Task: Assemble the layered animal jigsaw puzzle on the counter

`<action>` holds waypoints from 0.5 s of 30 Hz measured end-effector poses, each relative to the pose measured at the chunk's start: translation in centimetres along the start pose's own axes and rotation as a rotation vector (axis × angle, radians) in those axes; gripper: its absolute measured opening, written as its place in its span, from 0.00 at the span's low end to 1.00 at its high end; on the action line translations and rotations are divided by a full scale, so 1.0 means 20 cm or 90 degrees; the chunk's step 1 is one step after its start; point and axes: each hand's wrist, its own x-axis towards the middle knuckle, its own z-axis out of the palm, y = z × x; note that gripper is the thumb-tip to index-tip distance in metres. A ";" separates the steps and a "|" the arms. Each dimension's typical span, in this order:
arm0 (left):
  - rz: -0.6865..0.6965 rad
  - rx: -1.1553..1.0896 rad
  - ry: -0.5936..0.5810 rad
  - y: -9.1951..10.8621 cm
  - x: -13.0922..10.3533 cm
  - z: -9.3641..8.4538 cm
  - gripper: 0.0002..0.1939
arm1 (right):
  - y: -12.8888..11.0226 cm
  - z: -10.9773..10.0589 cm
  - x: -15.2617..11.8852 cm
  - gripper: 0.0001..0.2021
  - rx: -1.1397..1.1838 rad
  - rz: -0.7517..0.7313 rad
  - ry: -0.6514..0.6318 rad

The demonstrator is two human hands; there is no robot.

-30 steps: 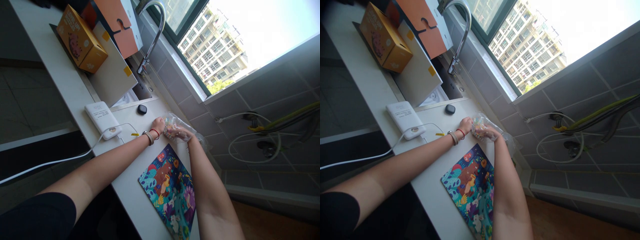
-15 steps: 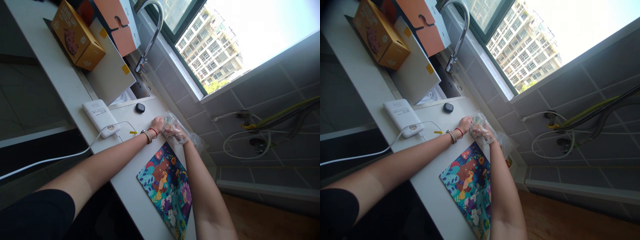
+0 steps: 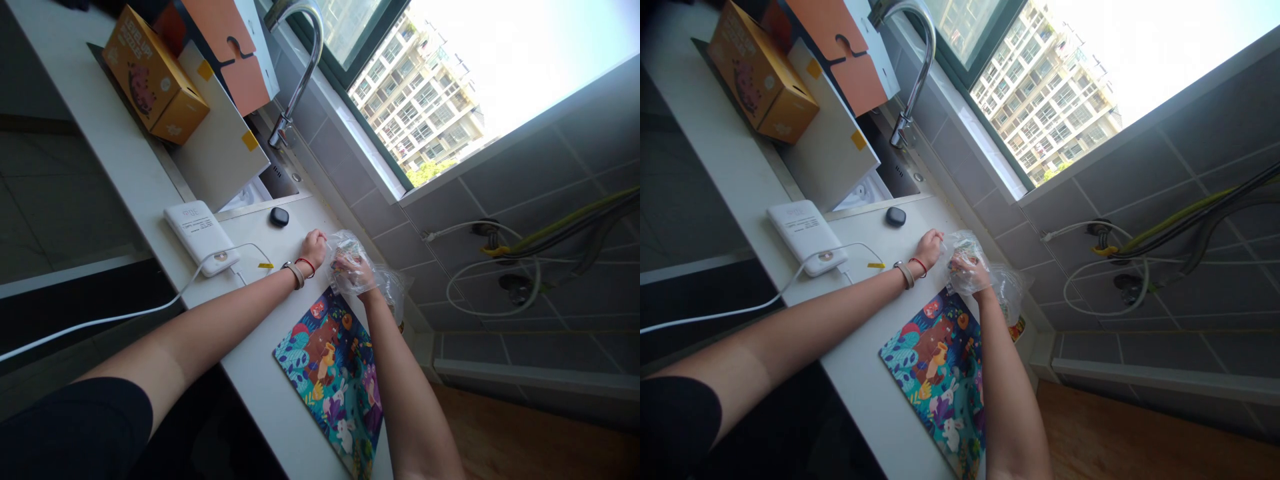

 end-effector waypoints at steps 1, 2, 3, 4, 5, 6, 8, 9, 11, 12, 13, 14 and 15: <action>0.003 -0.001 0.013 -0.01 0.01 0.00 0.11 | 0.00 -0.02 -0.02 0.28 0.012 -0.001 0.019; 0.006 -0.002 0.025 -0.02 0.01 0.01 0.11 | 0.00 -0.05 -0.05 0.29 0.026 -0.005 0.038; 0.009 -0.002 0.037 -0.02 0.02 0.01 0.11 | 0.00 -0.07 -0.09 0.31 0.040 -0.007 0.054; 0.012 -0.001 0.049 -0.03 0.02 0.01 0.11 | 0.00 -0.10 -0.13 0.32 0.049 -0.004 0.062; 0.015 -0.001 0.059 -0.04 0.02 0.01 0.11 | 0.00 -0.13 -0.17 0.33 0.057 0.002 0.067; 0.018 0.000 0.068 -0.04 0.02 0.01 0.11 | 0.00 -0.16 -0.21 0.34 0.063 0.010 0.071; 0.021 0.002 0.079 -0.05 0.02 0.01 0.11 | 0.00 -0.21 -0.31 0.34 0.072 0.025 0.081; 0.022 0.004 0.084 -0.05 0.03 0.01 0.11 | 0.00 -0.24 -0.35 0.34 0.077 0.033 0.084; 0.028 0.010 0.092 -0.06 0.03 0.00 0.11 | 0.02 -0.27 -0.45 0.33 0.086 0.046 0.084; 0.033 0.013 0.096 -0.06 0.04 0.00 0.11 | 0.03 -0.28 -0.50 0.33 0.090 0.051 0.083; 0.038 0.017 0.099 -0.06 0.04 0.00 0.11 | 0.04 -0.29 -0.55 0.33 0.095 0.055 0.081; 0.044 0.022 0.102 -0.07 0.04 0.00 0.11 | 0.05 -0.30 -0.60 0.34 0.100 0.060 0.078; 0.049 0.027 0.103 -0.07 0.05 0.00 0.11 | 0.07 -0.30 -0.65 0.34 0.106 0.066 0.072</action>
